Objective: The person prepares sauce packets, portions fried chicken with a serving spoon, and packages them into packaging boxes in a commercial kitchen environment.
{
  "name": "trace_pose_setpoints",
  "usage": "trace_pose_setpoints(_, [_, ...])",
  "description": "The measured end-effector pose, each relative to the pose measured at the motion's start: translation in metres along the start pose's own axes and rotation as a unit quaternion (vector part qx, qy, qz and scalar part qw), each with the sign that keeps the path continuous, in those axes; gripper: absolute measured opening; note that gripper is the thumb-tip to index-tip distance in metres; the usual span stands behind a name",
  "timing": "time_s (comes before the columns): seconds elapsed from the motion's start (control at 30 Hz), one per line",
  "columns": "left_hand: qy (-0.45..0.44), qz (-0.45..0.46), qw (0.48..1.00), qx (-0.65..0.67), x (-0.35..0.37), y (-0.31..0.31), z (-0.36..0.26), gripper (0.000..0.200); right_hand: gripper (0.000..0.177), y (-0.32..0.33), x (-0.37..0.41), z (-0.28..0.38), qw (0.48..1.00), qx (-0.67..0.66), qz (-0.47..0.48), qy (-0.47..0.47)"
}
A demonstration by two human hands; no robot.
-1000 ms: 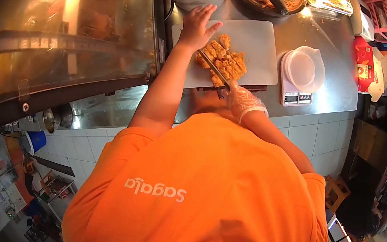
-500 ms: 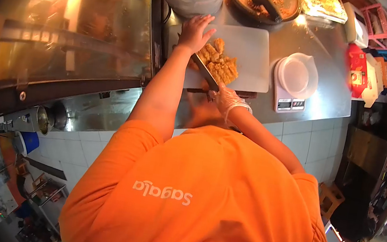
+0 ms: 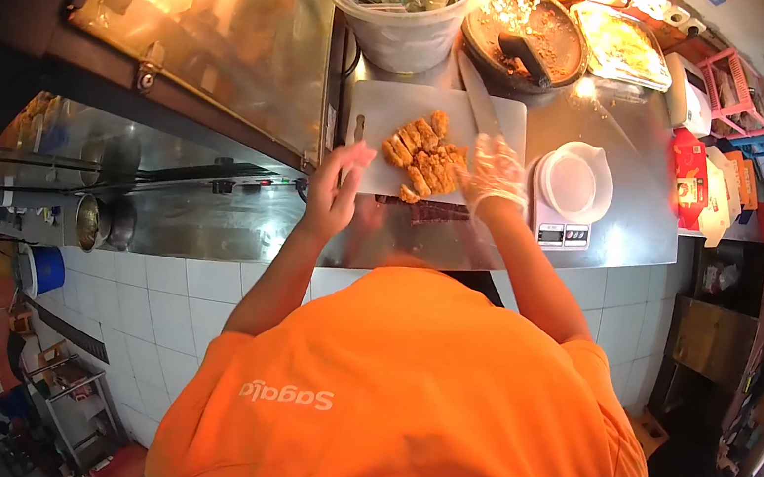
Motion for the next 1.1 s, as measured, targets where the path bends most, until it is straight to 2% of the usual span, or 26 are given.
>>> trace_pose_setpoints(0.07, [0.020,-0.009,1.000,0.008,0.025,0.012,-0.003,0.029,0.089,0.022,-0.021,0.030,0.989,-0.095,0.099,0.061])
trace_pose_setpoints(0.13, [0.057,-0.052,0.997,0.025,0.040,0.022,-0.006,0.031,0.107,0.025,-0.040,0.053,0.981,-0.141,0.088,0.103])
trace_pose_setpoints(0.2, [0.051,-0.065,0.997,-0.007,0.052,0.035,-0.012,0.036,0.114,0.004,-0.060,0.064,0.983,-0.137,0.097,0.075])
trace_pose_setpoints(0.23, [0.064,-0.074,0.995,-0.017,0.058,0.040,-0.016,0.042,0.094,0.012,-0.058,0.066,0.966,-0.198,0.152,0.061])
trace_pose_setpoints(0.27, [0.060,-0.096,0.993,0.030,0.068,0.047,-0.005,0.051,0.087,0.000,-0.063,0.068,0.965,-0.219,0.138,0.048])
trace_pose_setpoints(0.3, [-0.010,-0.063,0.979,-0.193,0.072,0.055,-0.010,0.053,0.080,-0.012,-0.061,0.074,0.965,-0.230,0.121,0.033])
trace_pose_setpoints(0.33, [0.095,-0.144,0.984,0.036,0.078,0.055,0.000,0.052,0.073,-0.023,-0.062,0.079,0.964,-0.242,0.107,0.013])
trace_pose_setpoints(0.37, [-0.071,-0.063,0.943,-0.320,0.077,0.064,-0.011,0.050,0.066,-0.032,-0.063,0.083,0.960,-0.260,0.101,-0.006])
trace_pose_setpoints(0.4, [-0.175,-0.031,0.909,-0.377,0.078,0.071,-0.007,0.047,0.059,-0.038,-0.066,0.088,0.954,-0.282,0.099,-0.023])
trace_pose_setpoints(0.43, [0.035,-0.123,0.987,-0.094,0.077,0.061,-0.009,0.047,0.053,-0.046,-0.069,0.092,0.946,-0.305,0.101,-0.034])
trace_pose_setpoints(0.5, [0.073,-0.147,0.984,-0.069,0.081,0.055,0.001,0.047,0.042,-0.053,-0.067,0.097,0.935,-0.335,0.106,-0.036])
trace_pose_setpoints(0.53, [0.062,-0.139,0.987,-0.058,0.074,0.038,-0.010,0.047,0.036,-0.035,-0.062,0.093,0.941,-0.311,0.134,0.002])
trace_pose_setpoints(0.57, [0.083,-0.125,0.983,-0.106,0.069,0.024,-0.028,0.049,0.032,-0.027,-0.060,0.095,0.941,-0.290,0.166,0.049])
trace_pose_setpoints(0.6, [0.105,-0.116,0.975,-0.155,0.063,0.014,-0.037,0.053,0.032,-0.026,-0.064,0.095,0.943,-0.289,0.156,0.052])
trace_pose_setpoints(0.63, [0.003,-0.124,0.987,-0.106,0.053,0.011,-0.029,0.053,0.030,-0.027,-0.067,0.094,0.928,-0.311,0.175,0.104])
trace_pose_setpoints(0.67, [-0.004,-0.130,0.986,-0.106,0.043,-0.001,-0.040,0.053,0.030,-0.028,-0.077,0.091,0.920,-0.321,0.183,0.133])
trace_pose_setpoints(0.7, [0.042,-0.105,0.991,-0.073,0.031,-0.014,-0.048,0.051,0.029,-0.032,-0.088,0.089,0.910,-0.331,0.191,0.162])
trace_pose_setpoints(0.73, [0.089,-0.079,0.992,-0.042,0.023,-0.024,-0.055,0.050,0.030,-0.025,-0.103,0.089,0.937,-0.217,0.105,0.253])
trace_pose_setpoints(0.77, [0.047,-0.052,0.990,-0.125,0.010,-0.022,-0.055,0.048,0.031,-0.024,-0.110,0.093,0.937,-0.101,0.016,0.333])
trace_pose_setpoints(0.8, [0.049,-0.050,0.989,-0.129,0.001,-0.031,-0.057,0.048,0.031,-0.021,-0.113,0.079,0.936,-0.106,0.017,0.334])
trace_pose_setpoints(0.83, [0.021,-0.045,0.988,-0.148,-0.007,-0.045,-0.063,0.048,0.029,-0.007,-0.115,0.048,0.863,-0.424,0.091,0.260])
trace_pose_setpoints(0.87, [-0.007,-0.038,0.986,-0.165,-0.014,-0.059,-0.068,0.048,0.028,0.007,-0.114,0.013,0.688,-0.692,0.154,0.153])
trace_pose_setpoints(0.93, [-0.012,-0.039,0.984,-0.174,-0.020,-0.085,-0.067,0.048,0.018,0.063,-0.072,-0.075,0.597,-0.791,0.105,0.079])
trace_pose_setpoints(1.0, [-0.020,-0.021,0.986,-0.161,-0.028,-0.127,-0.067,0.046,0.027,0.030,-0.078,-0.145,0.372,-0.907,0.175,0.095])
trace_pose_setpoints(1.07, [0.026,-0.021,0.989,-0.145,-0.034,-0.169,-0.062,0.044,0.029,0.072,-0.039,-0.242,0.373,-0.917,0.139,0.032])
trace_pose_setpoints(1.1, [0.061,-0.028,0.990,-0.124,-0.039,-0.197,-0.066,0.044,0.031,0.071,-0.029,-0.290,0.364,-0.927,0.093,0.004])
Point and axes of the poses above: each hand's wrist, its own x-axis away from the middle knuckle, its own y-axis out of the back of the hand, z = x × y, the point moved 3 cm from there along -x, towards the middle knuckle, and after that the axes turned 3 degrees about y, right-handed, at the moved point
